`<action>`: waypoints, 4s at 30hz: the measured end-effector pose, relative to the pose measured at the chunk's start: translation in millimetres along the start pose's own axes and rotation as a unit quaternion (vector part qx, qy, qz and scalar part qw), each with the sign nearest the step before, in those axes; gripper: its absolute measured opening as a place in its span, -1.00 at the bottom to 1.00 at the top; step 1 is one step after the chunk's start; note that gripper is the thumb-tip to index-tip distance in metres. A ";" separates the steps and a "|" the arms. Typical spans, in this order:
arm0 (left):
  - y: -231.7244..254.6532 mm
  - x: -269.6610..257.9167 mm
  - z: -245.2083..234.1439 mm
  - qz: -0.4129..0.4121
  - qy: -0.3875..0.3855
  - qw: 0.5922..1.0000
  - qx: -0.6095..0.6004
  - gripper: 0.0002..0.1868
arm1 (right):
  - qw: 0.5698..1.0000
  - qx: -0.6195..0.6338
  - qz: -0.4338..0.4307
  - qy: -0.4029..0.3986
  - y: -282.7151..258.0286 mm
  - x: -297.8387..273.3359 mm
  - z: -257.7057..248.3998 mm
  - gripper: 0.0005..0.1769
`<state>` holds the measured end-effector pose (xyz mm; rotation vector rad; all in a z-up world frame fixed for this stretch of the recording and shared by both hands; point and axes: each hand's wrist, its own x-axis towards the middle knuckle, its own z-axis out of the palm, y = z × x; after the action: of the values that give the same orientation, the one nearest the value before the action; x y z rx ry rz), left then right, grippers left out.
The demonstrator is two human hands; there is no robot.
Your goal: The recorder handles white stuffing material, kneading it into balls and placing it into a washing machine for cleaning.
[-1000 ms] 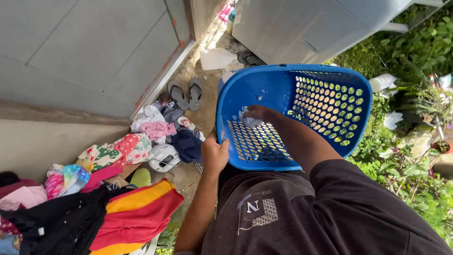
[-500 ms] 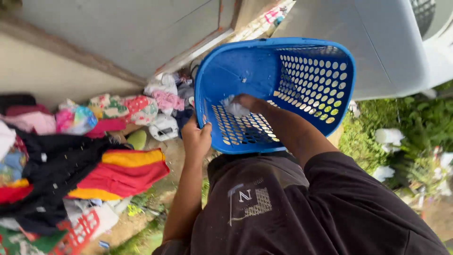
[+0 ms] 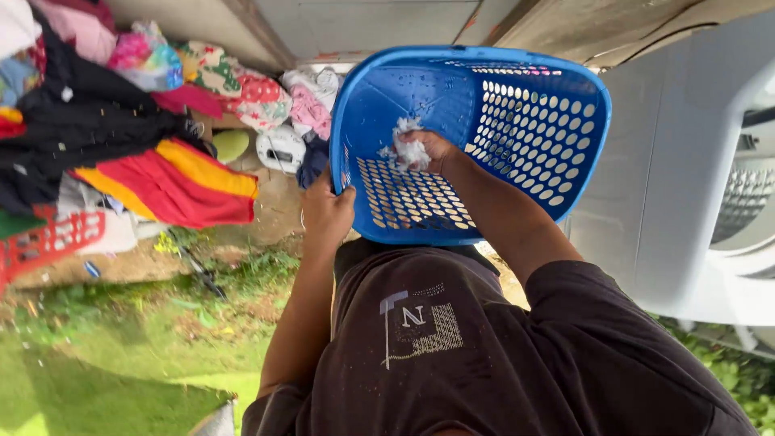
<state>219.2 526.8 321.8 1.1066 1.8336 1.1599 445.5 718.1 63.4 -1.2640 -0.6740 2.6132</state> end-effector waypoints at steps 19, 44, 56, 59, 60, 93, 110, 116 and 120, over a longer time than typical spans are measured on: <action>37.2 56.5 58.6 -0.088 -0.099 0.989 0.063 -0.52 | 0.959 0.129 -0.201 0.155 -63.2 -137.8 6.9 -0.53; -116.6 160.1 347.8 0.038 -0.494 0.826 0.271 -0.65 | 0.696 0.481 -0.351 0.401 113.4 -213.4 -38.2 -0.78; -234.6 163.0 460.0 0.016 -0.557 0.784 0.273 -0.58 | 0.645 0.546 -0.331 0.419 159.7 -202.3 -99.7 -0.74; -259.7 160.8 490.1 -0.004 -0.576 0.765 0.288 -0.61 | 0.627 0.565 -0.340 0.415 170.2 -185.6 -120.5 -0.74; -259.6 159.8 494.2 -0.021 -0.586 0.738 0.333 -0.68 | 0.618 0.569 -0.357 0.410 175.2 -178.1 -124.5 -0.75; -309.2 153.7 544.3 0.173 -0.523 0.787 0.278 -0.15 | 0.478 0.610 -0.438 0.455 161.4 -135.6 -125.1 -0.80; -6.8 37.5 448.4 -0.522 -0.710 0.424 -0.208 -0.16 | 0.363 0.231 -0.299 0.852 18.9 -218.3 -2.1 -0.72; 32.6 34.2 453.8 -0.500 -0.734 0.387 -0.246 -0.28 | 0.342 0.289 -0.345 0.825 -12.4 -253.9 18.0 -0.63; 49.1 26.4 454.0 -0.451 -0.743 0.426 -0.251 -0.33 | 0.307 0.313 -0.289 0.851 -8.4 -251.7 -1.4 -0.62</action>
<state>617.8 715.3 200.3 0.2187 0.2500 -0.2122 604.6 642.6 243.5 -1.8149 0.3501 -0.1011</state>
